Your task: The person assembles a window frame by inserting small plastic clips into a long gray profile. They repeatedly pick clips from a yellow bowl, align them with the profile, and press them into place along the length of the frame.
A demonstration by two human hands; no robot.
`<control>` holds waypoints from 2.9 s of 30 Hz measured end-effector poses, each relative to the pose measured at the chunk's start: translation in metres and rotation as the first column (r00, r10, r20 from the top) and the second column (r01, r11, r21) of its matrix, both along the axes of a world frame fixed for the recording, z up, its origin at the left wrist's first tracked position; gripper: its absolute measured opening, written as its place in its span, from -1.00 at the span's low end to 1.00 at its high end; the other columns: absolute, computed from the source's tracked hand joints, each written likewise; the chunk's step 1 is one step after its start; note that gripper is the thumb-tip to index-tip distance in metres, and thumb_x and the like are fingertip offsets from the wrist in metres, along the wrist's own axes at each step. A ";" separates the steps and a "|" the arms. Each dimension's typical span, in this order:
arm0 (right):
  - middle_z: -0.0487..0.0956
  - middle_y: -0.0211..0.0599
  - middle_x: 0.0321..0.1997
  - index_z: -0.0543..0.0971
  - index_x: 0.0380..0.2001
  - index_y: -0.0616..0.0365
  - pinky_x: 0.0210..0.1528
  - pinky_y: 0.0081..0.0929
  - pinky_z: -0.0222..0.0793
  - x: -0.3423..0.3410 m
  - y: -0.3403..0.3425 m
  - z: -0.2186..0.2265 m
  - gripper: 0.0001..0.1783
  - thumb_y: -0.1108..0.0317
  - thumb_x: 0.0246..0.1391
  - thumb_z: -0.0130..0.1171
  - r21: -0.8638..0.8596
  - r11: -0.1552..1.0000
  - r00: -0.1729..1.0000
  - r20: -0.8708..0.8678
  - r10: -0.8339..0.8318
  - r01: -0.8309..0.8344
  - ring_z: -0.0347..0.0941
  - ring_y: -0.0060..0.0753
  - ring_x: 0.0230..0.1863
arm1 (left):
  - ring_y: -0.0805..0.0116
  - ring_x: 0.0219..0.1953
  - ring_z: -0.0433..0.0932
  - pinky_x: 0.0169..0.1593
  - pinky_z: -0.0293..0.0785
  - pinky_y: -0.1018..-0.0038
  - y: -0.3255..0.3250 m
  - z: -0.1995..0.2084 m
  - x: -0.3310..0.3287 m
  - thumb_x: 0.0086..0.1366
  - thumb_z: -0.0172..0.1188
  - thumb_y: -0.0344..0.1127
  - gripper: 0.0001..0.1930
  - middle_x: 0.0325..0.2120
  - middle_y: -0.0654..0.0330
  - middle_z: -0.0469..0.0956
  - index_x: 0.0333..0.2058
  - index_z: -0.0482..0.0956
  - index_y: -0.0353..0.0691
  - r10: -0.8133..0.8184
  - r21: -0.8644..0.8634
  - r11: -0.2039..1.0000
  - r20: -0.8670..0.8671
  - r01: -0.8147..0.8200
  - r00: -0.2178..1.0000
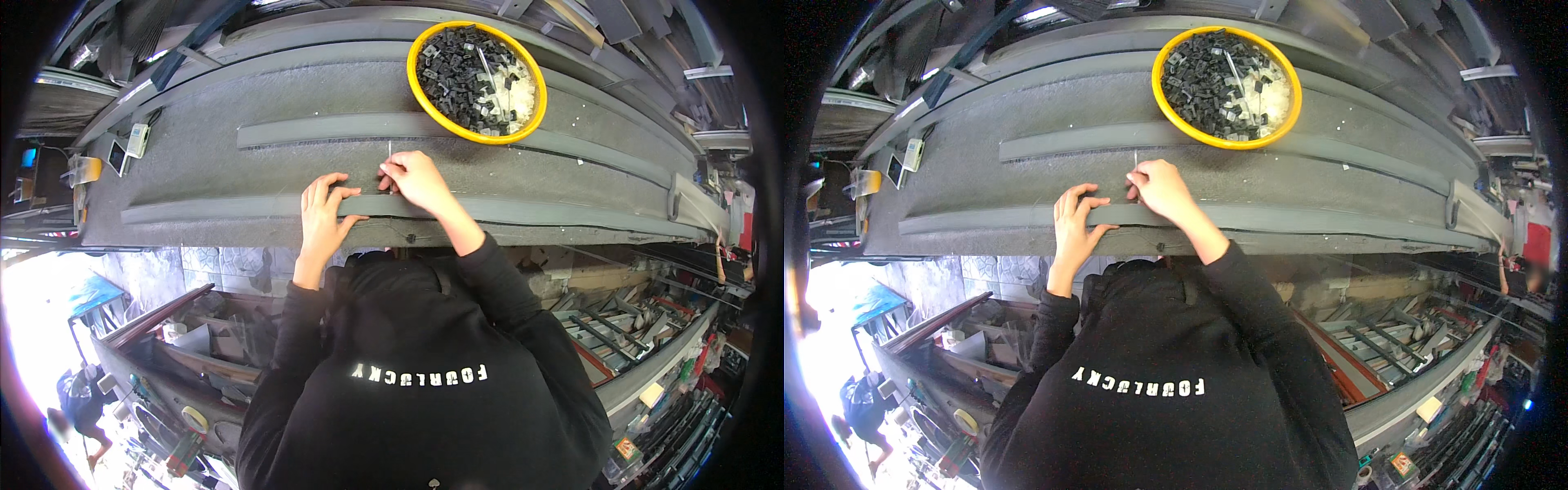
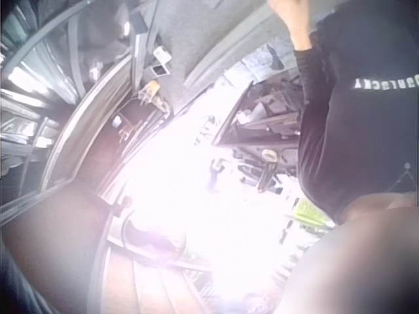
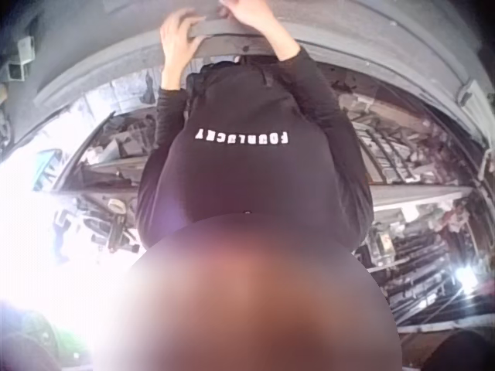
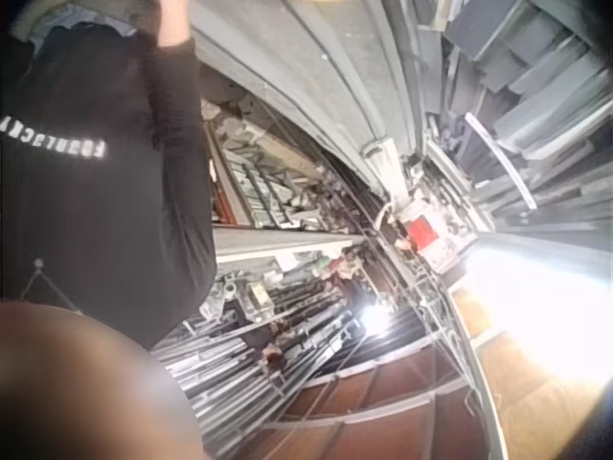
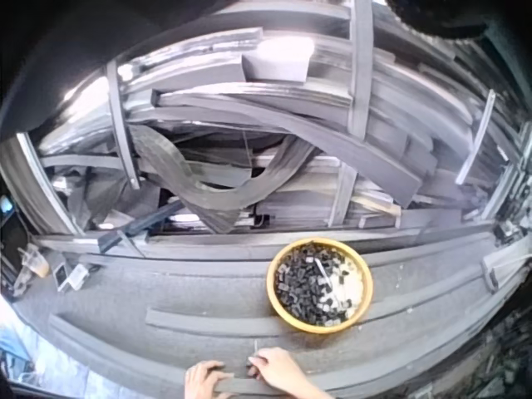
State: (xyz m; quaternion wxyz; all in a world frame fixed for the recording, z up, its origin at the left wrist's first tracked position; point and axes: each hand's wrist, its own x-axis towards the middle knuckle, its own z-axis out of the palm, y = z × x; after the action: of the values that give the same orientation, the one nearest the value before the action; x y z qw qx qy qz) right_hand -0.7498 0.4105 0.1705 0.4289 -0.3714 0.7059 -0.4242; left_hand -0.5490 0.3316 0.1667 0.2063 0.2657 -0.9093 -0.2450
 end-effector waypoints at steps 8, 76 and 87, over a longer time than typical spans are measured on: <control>0.54 -0.39 -0.64 0.63 -0.37 0.23 -0.51 -0.55 0.31 -0.039 -0.030 0.068 -0.77 0.36 0.29 0.05 -0.498 0.784 0.921 0.084 -0.380 0.369 0.39 -0.62 -0.63 | 0.06 0.16 0.37 0.20 0.23 0.15 0.002 0.006 -0.007 -0.01 0.46 -0.05 -0.63 0.12 0.20 0.45 -0.28 0.62 -0.09 0.051 0.016 0.998 0.067 -0.053 0.996; 0.57 -0.13 -0.32 0.64 -0.36 0.08 -0.08 -0.08 0.41 -0.165 -0.008 0.063 -0.81 0.44 -0.14 0.38 -0.227 0.939 0.430 -0.843 -0.323 0.260 0.52 0.01 -0.14 | 0.72 -0.57 0.16 -0.48 0.22 0.70 0.029 0.076 -0.146 0.29 0.18 -0.53 -0.75 -0.02 0.18 0.33 -0.05 0.56 -0.23 0.195 0.569 0.820 -0.371 0.057 0.908; 0.51 -0.09 -0.24 0.58 -0.37 0.17 -0.07 -0.10 0.40 -0.165 -0.008 0.062 -0.81 0.46 -0.12 0.34 -0.263 0.943 0.297 -0.901 -0.316 0.206 0.49 0.03 -0.12 | 0.75 -0.39 0.30 -0.33 0.29 0.74 0.030 0.065 -0.145 0.37 0.13 -0.48 -0.79 0.03 0.20 0.37 -0.04 0.58 -0.27 0.150 0.637 0.756 -0.398 0.155 0.905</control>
State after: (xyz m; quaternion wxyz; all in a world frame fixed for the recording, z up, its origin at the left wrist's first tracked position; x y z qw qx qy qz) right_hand -0.9147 0.4022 0.2324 -0.1446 -0.4466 0.8516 -0.2332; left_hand -0.6944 0.3614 0.2321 0.2927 0.2597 -0.6984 -0.5993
